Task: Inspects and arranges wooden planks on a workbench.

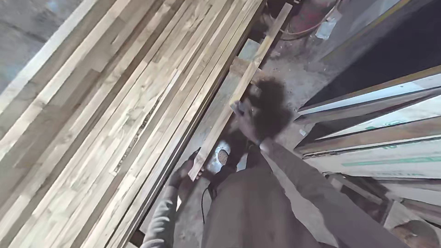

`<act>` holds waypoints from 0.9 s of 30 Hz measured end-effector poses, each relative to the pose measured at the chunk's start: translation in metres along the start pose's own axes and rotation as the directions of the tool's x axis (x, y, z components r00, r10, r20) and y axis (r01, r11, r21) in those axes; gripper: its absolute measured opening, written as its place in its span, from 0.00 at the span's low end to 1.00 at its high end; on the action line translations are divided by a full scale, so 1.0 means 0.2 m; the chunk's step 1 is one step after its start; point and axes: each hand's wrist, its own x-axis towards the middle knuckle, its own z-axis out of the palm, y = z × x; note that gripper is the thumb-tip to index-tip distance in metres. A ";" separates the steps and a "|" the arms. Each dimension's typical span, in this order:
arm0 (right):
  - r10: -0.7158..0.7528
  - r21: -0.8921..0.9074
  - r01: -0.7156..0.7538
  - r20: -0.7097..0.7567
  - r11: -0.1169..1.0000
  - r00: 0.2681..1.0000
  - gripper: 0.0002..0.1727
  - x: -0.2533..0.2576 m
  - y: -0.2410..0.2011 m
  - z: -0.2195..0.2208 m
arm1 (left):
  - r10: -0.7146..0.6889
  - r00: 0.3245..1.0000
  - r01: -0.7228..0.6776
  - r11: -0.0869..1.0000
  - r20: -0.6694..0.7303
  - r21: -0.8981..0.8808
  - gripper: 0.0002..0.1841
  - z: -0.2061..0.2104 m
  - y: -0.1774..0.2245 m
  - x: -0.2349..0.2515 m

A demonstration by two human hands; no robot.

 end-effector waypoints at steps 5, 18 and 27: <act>0.123 0.063 -0.124 0.015 0.990 0.992 0.29 0.15 -0.01 -0.33 | 0.099 0.860 0.101 0.929 -0.500 0.356 0.45 0.09 -0.09 0.03; 0.007 0.118 -0.032 0.204 0.993 0.979 0.27 -0.04 -0.12 -0.27 | 0.418 0.670 0.218 0.679 -0.613 0.701 0.49 0.21 -0.07 -0.06; -0.167 -0.186 0.184 0.101 0.965 0.981 0.36 0.06 0.15 -0.16 | 0.132 0.925 0.034 0.905 -0.357 0.423 0.36 0.03 -0.05 0.00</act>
